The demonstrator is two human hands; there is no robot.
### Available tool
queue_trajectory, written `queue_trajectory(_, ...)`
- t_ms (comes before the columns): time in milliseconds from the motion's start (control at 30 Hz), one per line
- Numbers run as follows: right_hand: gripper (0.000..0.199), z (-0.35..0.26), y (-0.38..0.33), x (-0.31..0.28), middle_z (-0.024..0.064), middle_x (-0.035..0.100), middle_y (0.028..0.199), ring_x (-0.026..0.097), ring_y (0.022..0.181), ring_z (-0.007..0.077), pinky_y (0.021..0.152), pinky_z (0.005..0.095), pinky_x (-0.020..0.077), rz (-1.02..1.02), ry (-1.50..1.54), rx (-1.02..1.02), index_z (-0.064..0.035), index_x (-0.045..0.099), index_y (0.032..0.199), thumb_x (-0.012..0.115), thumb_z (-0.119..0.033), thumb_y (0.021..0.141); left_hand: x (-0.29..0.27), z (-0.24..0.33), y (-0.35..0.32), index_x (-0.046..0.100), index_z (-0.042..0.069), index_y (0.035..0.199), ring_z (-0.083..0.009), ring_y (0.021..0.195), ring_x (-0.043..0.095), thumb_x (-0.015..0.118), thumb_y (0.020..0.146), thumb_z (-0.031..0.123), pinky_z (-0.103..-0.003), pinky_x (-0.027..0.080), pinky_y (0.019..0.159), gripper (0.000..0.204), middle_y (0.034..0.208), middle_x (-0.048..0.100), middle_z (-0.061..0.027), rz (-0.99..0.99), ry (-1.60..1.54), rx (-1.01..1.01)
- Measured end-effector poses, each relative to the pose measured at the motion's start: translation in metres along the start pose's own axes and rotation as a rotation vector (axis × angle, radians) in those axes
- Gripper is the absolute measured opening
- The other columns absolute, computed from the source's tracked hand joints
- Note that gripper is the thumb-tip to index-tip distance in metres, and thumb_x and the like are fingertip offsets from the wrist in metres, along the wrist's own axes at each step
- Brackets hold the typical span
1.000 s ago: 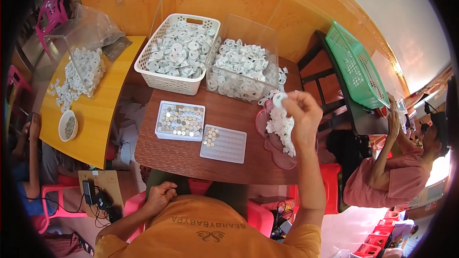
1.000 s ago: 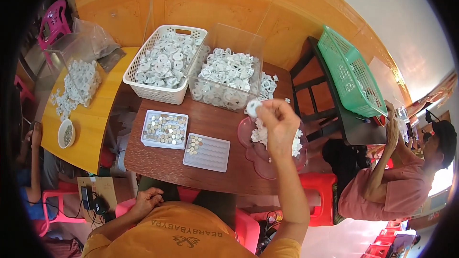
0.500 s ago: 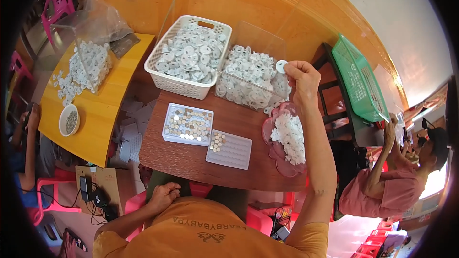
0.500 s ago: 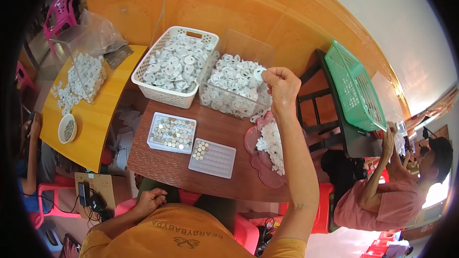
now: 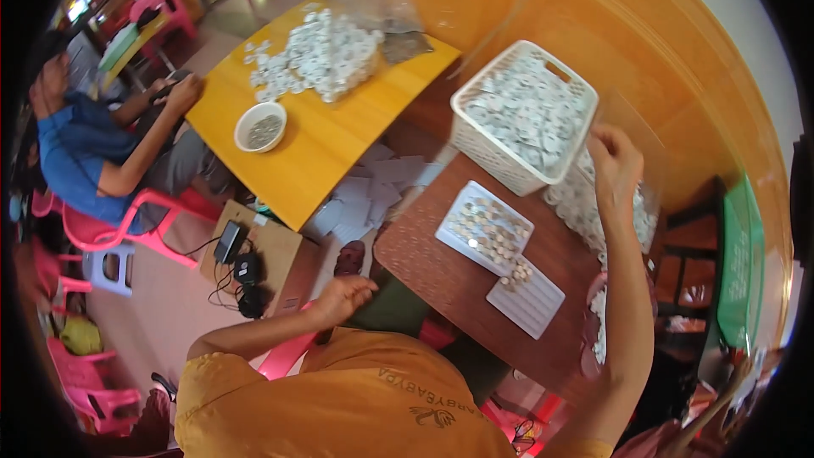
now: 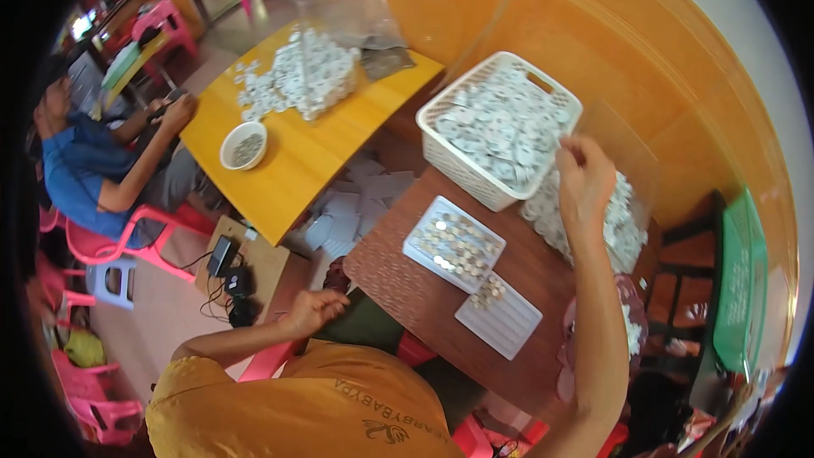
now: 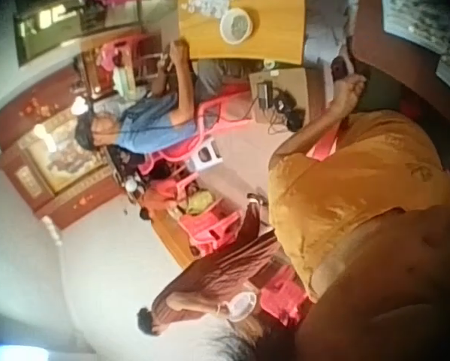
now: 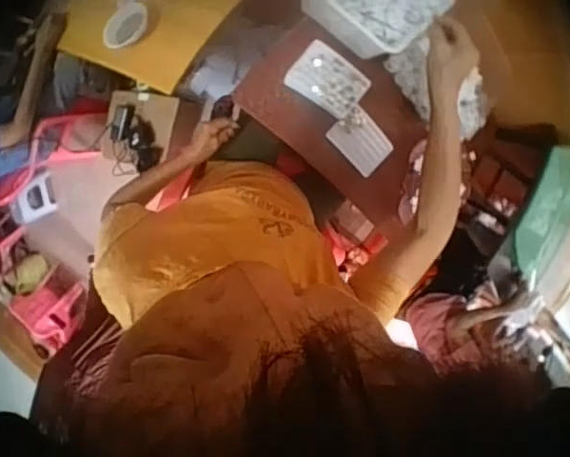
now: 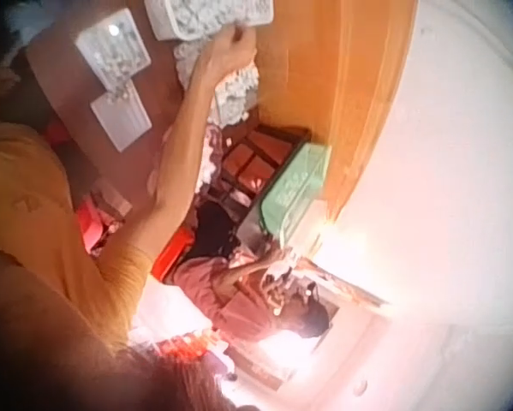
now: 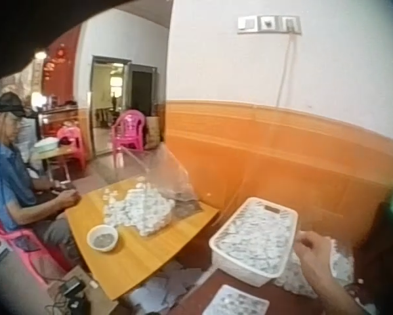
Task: Assembling small plastic housings and metal components by hand at a manufacturing workstation.
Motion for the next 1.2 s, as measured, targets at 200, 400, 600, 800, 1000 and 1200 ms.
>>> queue_trajectory(200,0.009,-0.035,-0.083,-0.022,0.0070,0.060,0.083,0.053,0.076,0.0140,0.067,0.0254,0.0412,-0.034,-0.014,-0.067,0.0010,0.063,0.090,0.062,0.000,0.081,-0.101,-0.107,-0.013,0.064,0.002,0.084,-0.0114,0.062,0.057,0.051,0.082,-0.002,-0.028,0.046,0.053,0.013,0.067,0.061,-0.0080,0.354,-0.334,-0.372)
queue_trajectory(400,0.007,-0.062,-0.137,-0.056,0.0066,0.059,0.078,0.052,0.072,0.0151,0.063,0.0256,0.0392,-0.039,-0.016,-0.072,0.0007,0.062,0.087,0.060,0.004,0.081,-0.152,-0.201,-0.054,0.062,-0.001,0.073,-0.0161,0.049,0.060,0.055,0.076,0.000,-0.031,0.049,0.048,0.007,0.059,0.061,-0.0108,0.208,0.125,-0.817)
queue_trajectory(600,0.008,-0.076,-0.180,-0.061,0.0080,0.060,0.077,0.053,0.070,0.0184,0.061,0.0270,0.0398,-0.085,0.044,-0.094,0.0006,0.062,0.084,0.061,0.006,0.079,-0.078,-0.277,-0.087,0.068,0.007,0.081,-0.0289,0.068,0.067,0.063,0.074,0.019,-0.039,0.053,0.061,0.014,0.077,0.068,-0.0141,-0.285,0.704,-0.542)
queue_trajectory(800,0.019,-0.103,-0.207,-0.053,0.0109,0.060,0.077,0.053,0.066,0.0242,0.058,0.0307,0.0413,-0.159,0.031,-0.243,0.0012,0.063,0.087,0.063,0.011,0.070,0.002,-0.274,-0.064,0.068,0.008,0.087,-0.0298,0.087,0.065,0.058,0.080,0.027,-0.041,0.051,0.073,0.023,0.090,0.066,-0.0164,-0.442,0.520,-0.297)
queue_trajectory(1000,0.019,-0.100,-0.227,-0.060,0.0108,0.060,0.077,0.053,0.065,0.0248,0.057,0.0311,0.0408,-0.184,0.013,-0.270,0.0009,0.063,0.088,0.064,0.008,0.071,-0.114,-0.285,-0.040,0.067,0.007,0.096,-0.0240,0.068,0.063,0.065,0.073,0.022,-0.033,0.052,0.062,0.027,0.086,0.068,-0.0127,-0.467,0.858,-0.027)
queue_trajectory(1200,0.013,-0.079,-0.235,-0.078,0.0097,0.060,0.075,0.052,0.066,0.0224,0.058,0.0296,0.0399,-0.116,0.042,-0.127,0.0008,0.063,0.085,0.065,0.006,0.073,-0.418,-0.222,-0.064,0.043,0.002,0.112,-0.0357,0.061,0.066,0.067,0.077,0.036,-0.043,0.054,0.051,0.055,0.089,0.064,-0.0251,0.675,1.094,-0.397)
Point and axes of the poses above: each hand's wrist, its own y-axis towards the middle knuckle, its own x-axis out of the palm, z = x × y, the point moved 8 cm from there along y, towards the middle knuckle
